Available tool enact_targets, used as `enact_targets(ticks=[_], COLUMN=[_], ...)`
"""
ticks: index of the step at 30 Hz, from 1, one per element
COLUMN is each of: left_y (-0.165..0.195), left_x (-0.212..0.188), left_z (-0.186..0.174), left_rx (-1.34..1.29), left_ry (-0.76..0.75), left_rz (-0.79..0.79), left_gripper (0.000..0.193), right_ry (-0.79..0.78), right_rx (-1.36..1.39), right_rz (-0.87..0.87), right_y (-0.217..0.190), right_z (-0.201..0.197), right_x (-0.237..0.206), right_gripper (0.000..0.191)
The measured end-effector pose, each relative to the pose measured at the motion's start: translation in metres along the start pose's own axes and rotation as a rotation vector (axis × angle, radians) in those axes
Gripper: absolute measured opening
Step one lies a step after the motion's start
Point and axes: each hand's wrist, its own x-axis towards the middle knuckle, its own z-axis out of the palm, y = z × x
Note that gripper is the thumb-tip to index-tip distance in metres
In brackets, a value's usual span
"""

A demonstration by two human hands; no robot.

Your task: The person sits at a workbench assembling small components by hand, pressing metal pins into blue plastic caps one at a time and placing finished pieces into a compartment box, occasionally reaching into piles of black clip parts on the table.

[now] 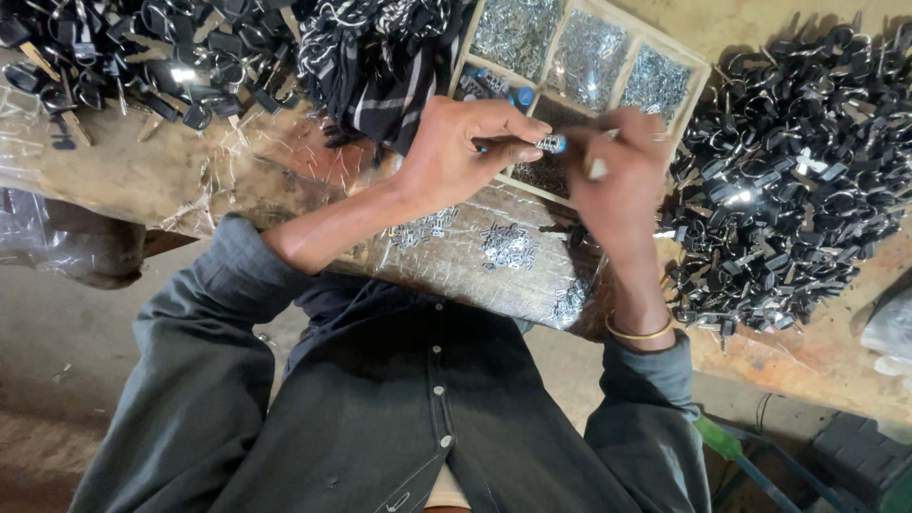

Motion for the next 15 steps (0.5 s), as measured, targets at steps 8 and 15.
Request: enact_targets(ticks=[8, 15], left_y=[0.003, 0.007], left_x=[0.000, 0.003], left_z=[-0.001, -0.003], left_rx=[-0.015, 0.026], left_ry=[-0.001, -0.027], left_rz=[-0.007, -0.064], left_gripper=[0.019, 0.018], right_ry=[0.007, 0.075], right_rx=[0.002, 0.373], right_rz=[-0.025, -0.025], right_y=[0.001, -0.012], right_z=[-0.002, 0.000], right_x=[0.002, 0.002], right_gripper=[0.007, 0.005])
